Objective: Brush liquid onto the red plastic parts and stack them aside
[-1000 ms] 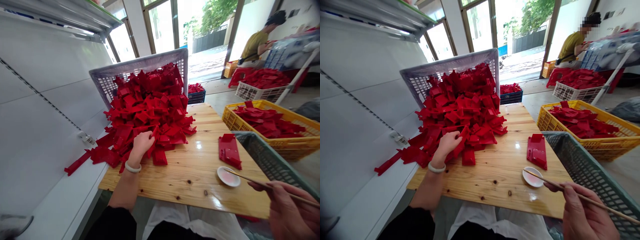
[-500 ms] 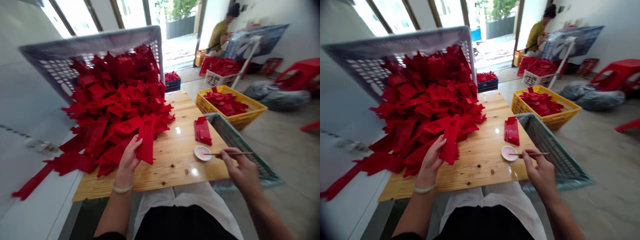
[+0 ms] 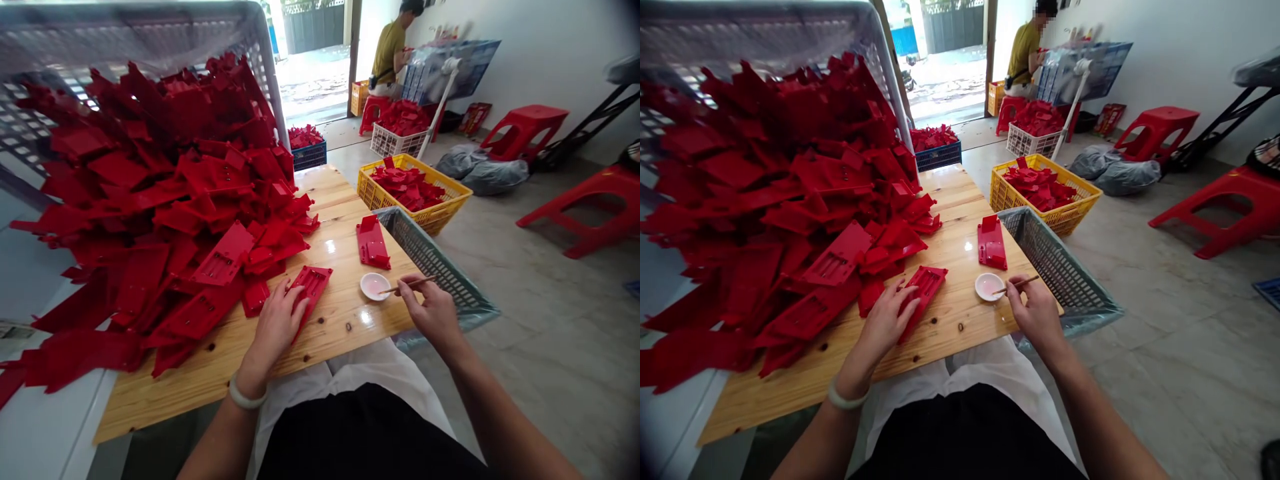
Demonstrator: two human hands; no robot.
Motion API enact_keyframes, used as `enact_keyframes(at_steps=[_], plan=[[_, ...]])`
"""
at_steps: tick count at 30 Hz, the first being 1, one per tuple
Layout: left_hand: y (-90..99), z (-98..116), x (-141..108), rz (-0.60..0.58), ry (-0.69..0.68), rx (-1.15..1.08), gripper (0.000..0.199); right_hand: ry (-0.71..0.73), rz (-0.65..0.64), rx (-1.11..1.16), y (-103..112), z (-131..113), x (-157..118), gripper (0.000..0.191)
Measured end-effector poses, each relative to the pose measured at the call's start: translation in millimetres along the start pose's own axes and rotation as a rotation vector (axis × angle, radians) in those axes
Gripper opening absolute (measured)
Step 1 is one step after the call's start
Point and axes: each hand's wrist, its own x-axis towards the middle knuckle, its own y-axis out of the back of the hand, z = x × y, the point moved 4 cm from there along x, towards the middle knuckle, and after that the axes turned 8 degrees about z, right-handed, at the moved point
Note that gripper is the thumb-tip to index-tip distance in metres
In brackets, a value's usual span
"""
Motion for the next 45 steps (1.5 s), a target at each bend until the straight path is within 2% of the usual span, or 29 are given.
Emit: enact_keyframes(at_steps=[2, 4, 8, 10, 13, 15, 17, 18, 22, 26, 29, 32, 35, 38, 42, 45], plan=[[-4.7, 8, -2, -0.006, 0.015, 0.113, 0.052, 0.004, -0.005, 0.002, 1, -3, 0, 0.026], [-8.8, 13, -1, -0.022, 0.063, 0.117, 0.058, 0.01, -0.015, 0.007, 3, -7, 1, 0.025], [-9.1, 10, 10, -0.047, 0.164, -0.006, 0.038, 0.008, -0.049, 0.029, 6, -9, 4, 0.022], [-7.2, 8, 14, -0.066, 0.191, -0.111, 0.04, -0.012, -0.058, 0.038, 7, -7, 6, 0.023], [-7.2, 10, 12, -0.128, 0.305, -0.55, 0.061, -0.042, -0.051, 0.027, 8, -3, 9, 0.029], [-8.7, 17, 6, -0.182, 0.421, -0.92, 0.082, -0.055, -0.04, 0.01, 9, -1, 11, 0.034], [-8.6, 25, 0, -0.214, 0.513, -1.17, 0.094, -0.062, -0.029, -0.006, 9, 0, 12, 0.036], [-8.0, 29, -2, -0.225, 0.548, -1.242, 0.094, -0.062, -0.026, -0.013, 9, 0, 13, 0.036], [-5.2, 40, -8, -0.277, 0.725, -1.428, 0.067, -0.044, -0.047, -0.012, 8, -4, 15, 0.036], [-1.7, 44, -10, -0.342, 0.833, -1.534, 0.079, -0.006, -0.092, 0.031, 6, -9, 16, 0.034], [1.0, 43, -11, -0.31, 0.842, -1.547, 0.077, 0.011, -0.124, 0.081, 6, -10, 17, 0.032], [2.4, 43, -14, -0.269, 0.832, -1.606, 0.074, -0.01, -0.098, 0.134, 10, -15, 16, 0.029], [3.1, 46, -19, -0.288, 0.825, -1.67, 0.074, -0.135, 0.028, 0.339, 21, -33, 10, 0.023], [5.7, 55, -25, -0.287, 0.828, -1.74, 0.075, -0.242, 0.102, 0.598, 30, -66, -5, 0.02], [8.0, 74, -32, -0.382, 0.823, -1.835, 0.083, -0.104, 0.072, 0.645, 29, -112, -22, 0.012], [8.2, 82, -35, -0.406, 0.8, -1.872, 0.086, 0.025, 0.07, 0.654, 22, -127, -25, 0.019]])
